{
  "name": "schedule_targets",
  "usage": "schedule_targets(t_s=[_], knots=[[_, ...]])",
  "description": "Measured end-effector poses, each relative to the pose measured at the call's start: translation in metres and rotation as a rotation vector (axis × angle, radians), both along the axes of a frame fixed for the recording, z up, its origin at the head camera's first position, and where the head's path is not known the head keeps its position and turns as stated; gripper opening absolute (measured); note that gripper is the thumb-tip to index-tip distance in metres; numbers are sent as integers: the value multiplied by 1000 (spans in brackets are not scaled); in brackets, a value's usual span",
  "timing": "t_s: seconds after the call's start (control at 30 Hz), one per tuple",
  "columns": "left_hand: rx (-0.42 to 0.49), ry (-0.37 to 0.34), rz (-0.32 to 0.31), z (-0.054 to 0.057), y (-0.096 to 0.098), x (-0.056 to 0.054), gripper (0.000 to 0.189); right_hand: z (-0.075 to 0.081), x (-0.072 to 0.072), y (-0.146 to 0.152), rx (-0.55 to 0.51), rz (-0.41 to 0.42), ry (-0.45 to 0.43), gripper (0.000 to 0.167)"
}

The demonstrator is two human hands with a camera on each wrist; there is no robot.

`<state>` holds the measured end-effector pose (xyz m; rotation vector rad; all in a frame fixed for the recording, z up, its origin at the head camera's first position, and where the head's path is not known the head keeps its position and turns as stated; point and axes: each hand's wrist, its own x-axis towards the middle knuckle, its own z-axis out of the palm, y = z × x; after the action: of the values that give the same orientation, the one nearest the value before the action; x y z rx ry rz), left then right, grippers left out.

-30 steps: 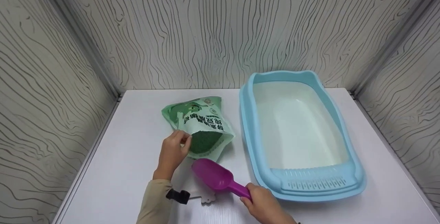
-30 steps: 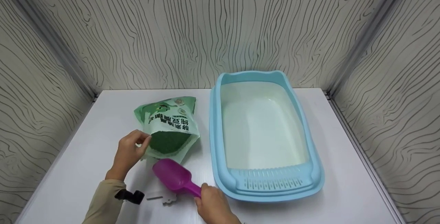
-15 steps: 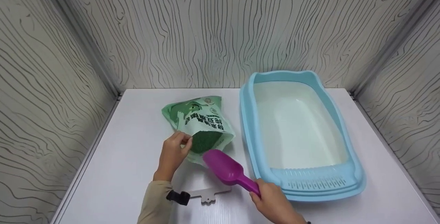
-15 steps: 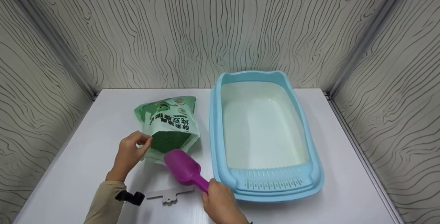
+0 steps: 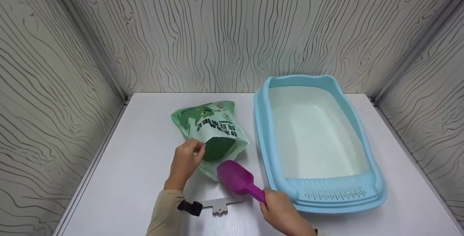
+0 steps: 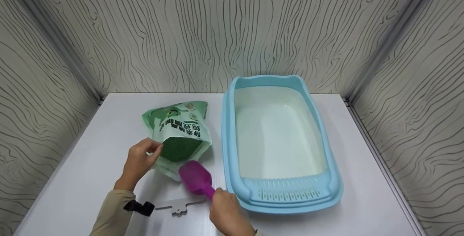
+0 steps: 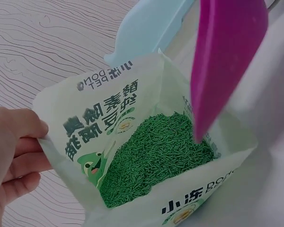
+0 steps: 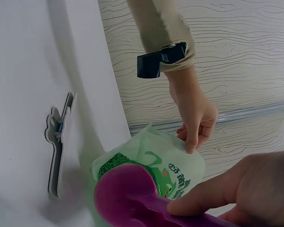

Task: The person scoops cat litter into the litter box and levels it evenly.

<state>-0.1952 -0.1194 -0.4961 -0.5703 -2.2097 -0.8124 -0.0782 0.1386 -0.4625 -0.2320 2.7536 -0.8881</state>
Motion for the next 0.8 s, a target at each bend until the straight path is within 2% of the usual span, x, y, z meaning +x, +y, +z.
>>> schedule_targets(t_s=[0.17,0.3,0.47,0.8], knots=[[2,15,-28,0,5,0,14,1,-2,-7,65,-20,78,10],[6,19,-47,-1,7,0,14,3,-3,-12,111,-31,188,15],[13,11,-53,-1,6,0,14,7,-4,-18,126,-30,253,17],[37,-97,-41,1,2,1,11,4,-12,-31,170,-5,347,18]])
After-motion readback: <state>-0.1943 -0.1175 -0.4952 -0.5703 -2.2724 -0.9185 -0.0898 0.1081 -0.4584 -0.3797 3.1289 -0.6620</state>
